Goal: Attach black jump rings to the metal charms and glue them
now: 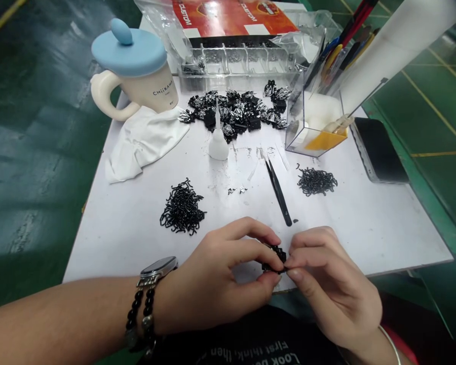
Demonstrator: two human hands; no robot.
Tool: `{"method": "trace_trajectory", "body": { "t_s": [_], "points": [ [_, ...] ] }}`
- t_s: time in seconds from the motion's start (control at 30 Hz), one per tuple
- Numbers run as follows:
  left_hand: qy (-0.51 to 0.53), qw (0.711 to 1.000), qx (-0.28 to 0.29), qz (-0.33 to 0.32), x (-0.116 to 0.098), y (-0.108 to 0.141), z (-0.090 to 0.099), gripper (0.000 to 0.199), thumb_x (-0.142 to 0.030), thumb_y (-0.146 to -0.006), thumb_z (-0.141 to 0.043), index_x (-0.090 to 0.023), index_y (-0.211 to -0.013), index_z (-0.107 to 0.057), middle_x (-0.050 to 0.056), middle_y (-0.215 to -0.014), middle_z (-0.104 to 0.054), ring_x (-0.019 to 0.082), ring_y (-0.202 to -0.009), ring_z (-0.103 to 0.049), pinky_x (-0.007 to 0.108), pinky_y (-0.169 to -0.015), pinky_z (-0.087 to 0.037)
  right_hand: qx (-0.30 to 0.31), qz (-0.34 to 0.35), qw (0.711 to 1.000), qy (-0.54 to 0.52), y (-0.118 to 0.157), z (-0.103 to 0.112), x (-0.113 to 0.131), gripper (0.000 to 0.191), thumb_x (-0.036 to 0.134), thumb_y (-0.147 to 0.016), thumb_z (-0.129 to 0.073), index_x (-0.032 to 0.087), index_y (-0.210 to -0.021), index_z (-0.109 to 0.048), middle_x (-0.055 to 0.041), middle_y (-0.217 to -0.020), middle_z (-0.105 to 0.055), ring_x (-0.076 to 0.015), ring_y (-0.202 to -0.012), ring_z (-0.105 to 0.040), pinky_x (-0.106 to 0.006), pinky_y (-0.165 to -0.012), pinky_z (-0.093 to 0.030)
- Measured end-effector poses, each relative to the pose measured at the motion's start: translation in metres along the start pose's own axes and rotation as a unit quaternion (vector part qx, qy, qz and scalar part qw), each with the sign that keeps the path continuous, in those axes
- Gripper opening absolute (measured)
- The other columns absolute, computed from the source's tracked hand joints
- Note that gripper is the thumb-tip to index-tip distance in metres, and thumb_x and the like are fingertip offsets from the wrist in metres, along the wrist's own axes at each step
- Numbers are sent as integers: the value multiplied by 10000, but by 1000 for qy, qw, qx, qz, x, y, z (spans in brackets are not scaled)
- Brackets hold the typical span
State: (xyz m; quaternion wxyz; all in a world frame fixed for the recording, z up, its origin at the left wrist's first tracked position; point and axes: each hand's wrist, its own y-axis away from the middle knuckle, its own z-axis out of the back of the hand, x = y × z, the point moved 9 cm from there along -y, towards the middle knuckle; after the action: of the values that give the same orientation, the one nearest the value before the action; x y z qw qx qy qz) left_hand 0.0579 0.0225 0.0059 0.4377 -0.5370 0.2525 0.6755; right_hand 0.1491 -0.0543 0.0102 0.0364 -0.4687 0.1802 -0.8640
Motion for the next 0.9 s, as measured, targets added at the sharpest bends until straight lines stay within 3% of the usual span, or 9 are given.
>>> {"method": "trace_trajectory", "body": {
  "t_s": [0.17, 0.3, 0.5, 0.77, 0.83, 0.9],
  "points": [
    [29, 999, -10, 10, 3, 0, 0, 203, -60, -736, -638, -97, -934, -663, 78, -1026, -625, 103, -926, -615, 132, -803, -515, -115, 55, 986, 103, 10, 18, 12, 153, 20, -761, -577, 130, -864, -606, -45, -813, -535, -146, -770, -488, -327, -651, -381],
    [47, 999, -14, 24, 6, 1, 0, 254, -50, -747, -619, -120, -991, -614, 51, -1034, -631, 108, -965, -604, 146, -787, -541, -146, 85, 973, 159, 15, 23, 21, 133, 65, -764, -607, 170, -845, -624, -21, -764, -556, -140, -716, -500, -331, -641, -386],
    [35, 998, -15, 45, 7, 4, 1, 167, -91, -764, -626, -142, -922, -644, 52, -1078, -618, 108, -964, -611, 151, -839, -532, -149, 109, 971, 150, 17, 25, 26, 193, -26, -711, -573, 133, -815, -606, -47, -757, -541, -148, -669, -486, -339, -596, -365],
    [51, 996, -20, 69, 10, 2, 3, 110, -124, -747, -662, -165, -840, -706, 44, -1017, -644, 118, -918, -630, 180, -873, -511, -106, 79, 975, 178, 14, 18, 16, 174, 42, -729, -573, 178, -836, -595, -24, -720, -543, -142, -654, -510, -337, -614, -384],
    [84, 993, -6, 83, 13, 2, -1, 135, -103, -773, -630, -177, -861, -701, 23, -972, -664, 104, -887, -638, 164, -838, -518, -95, 58, 977, 184, 10, 18, 14, 169, 33, -722, -592, 177, -810, -600, -16, -685, -551, -130, -631, -500, -321, -598, -370],
    [135, 984, 7, 118, 19, 4, -7, 239, -91, -782, -623, -215, -983, -659, -4, -968, -667, 92, -890, -641, 146, -813, -523, -102, 84, 972, 196, 6, 19, 22, 170, 29, -701, -620, 165, -802, -607, -16, -684, -558, -110, -599, -475, -296, -559, -341]
  ]
}}
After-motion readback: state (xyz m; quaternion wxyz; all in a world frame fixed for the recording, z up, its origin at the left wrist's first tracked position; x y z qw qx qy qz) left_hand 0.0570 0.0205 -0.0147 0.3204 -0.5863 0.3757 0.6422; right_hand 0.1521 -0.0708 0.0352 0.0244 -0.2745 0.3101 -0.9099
